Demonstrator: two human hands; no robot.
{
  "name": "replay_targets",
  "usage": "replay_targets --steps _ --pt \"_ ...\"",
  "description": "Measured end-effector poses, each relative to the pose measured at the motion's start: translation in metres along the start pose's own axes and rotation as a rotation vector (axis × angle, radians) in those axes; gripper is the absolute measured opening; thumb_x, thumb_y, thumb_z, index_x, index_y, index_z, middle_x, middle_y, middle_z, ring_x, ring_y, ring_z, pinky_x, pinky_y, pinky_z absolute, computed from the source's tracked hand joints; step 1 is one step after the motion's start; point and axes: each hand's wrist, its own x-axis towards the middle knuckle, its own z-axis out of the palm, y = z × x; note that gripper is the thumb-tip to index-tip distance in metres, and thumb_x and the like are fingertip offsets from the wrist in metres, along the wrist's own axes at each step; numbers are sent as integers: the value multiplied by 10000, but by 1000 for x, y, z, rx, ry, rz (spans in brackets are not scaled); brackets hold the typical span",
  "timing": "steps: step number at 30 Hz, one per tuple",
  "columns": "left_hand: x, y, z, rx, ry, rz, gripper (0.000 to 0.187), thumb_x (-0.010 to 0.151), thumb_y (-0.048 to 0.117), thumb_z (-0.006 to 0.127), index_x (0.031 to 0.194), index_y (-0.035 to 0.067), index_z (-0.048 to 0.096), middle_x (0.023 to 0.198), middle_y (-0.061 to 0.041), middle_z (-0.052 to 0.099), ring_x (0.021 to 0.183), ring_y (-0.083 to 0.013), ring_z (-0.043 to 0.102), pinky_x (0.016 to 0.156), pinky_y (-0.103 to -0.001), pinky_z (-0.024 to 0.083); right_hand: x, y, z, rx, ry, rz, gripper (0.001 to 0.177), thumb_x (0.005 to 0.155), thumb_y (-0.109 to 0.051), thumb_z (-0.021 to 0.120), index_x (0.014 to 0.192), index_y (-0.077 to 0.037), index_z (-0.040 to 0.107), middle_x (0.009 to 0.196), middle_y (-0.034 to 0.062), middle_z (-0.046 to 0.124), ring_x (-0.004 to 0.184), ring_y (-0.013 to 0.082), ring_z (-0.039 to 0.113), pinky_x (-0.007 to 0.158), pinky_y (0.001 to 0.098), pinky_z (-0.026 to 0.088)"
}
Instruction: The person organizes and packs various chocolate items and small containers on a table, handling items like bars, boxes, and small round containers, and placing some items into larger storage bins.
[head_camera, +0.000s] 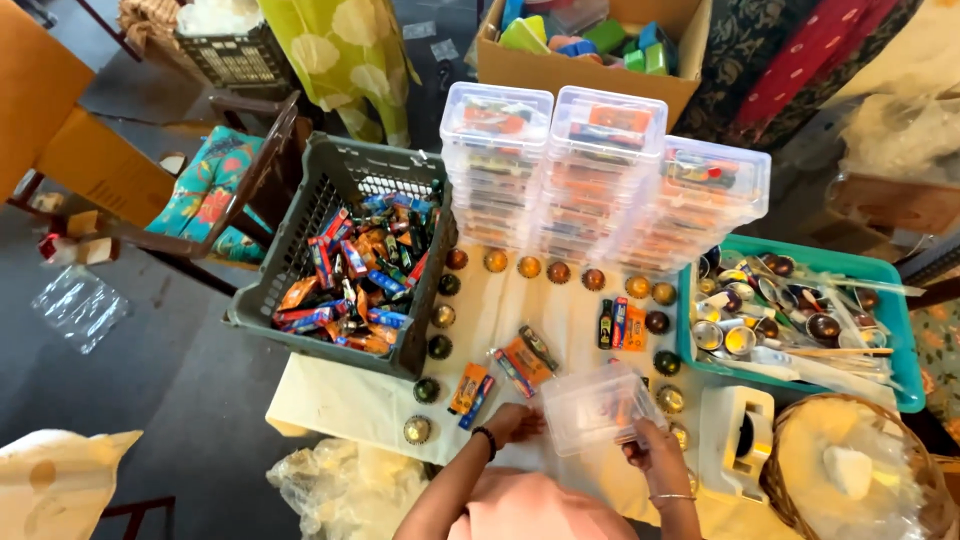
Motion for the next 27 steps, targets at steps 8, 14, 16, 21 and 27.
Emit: replay_targets --steps 8,14,16,21,27 --pt "-15 -66 -25 176 -204 15 259 981 238 599 1067 53 759 1086 -124 777 975 -265 765 892 -403 622 9 -16 39 406 -126 36 230 972 -362 615 1017 -142 661 839 91 714 694 159 632 532 236 457" --pt "-35 -75 -58 1242 -122 211 360 978 384 608 1060 72 767 1108 -135 743 1013 -262 689 922 -402 524 153 37 49 737 -140 205 88 977 -254 638 962 -167 646 852 115 696 732 202 653 516 222 491" --pt "-37 -85 -65 1262 -128 251 403 977 406 610 1054 45 770 1088 -160 737 989 -276 682 914 -406 524 197 43 52 850 -119 313 169 1002 -264 600 964 -100 617 904 131 724 788 224 689 538 229 524" --pt "-56 -89 -59 861 85 162 476 851 425 713 995 -26 760 998 -193 788 951 -289 725 846 -420 562 245 1 84 900 -39 463 408 987 -452 544 930 -54 618 866 107 731 772 240 732 517 242 510" --pt "-145 -9 16 1397 632 502 354 910 425 689 876 78 754 906 -161 724 908 -342 722 783 -458 560 268 10 102 643 -45 425 290 987 -346 598 823 -113 544 822 66 729 751 205 728 521 258 479"
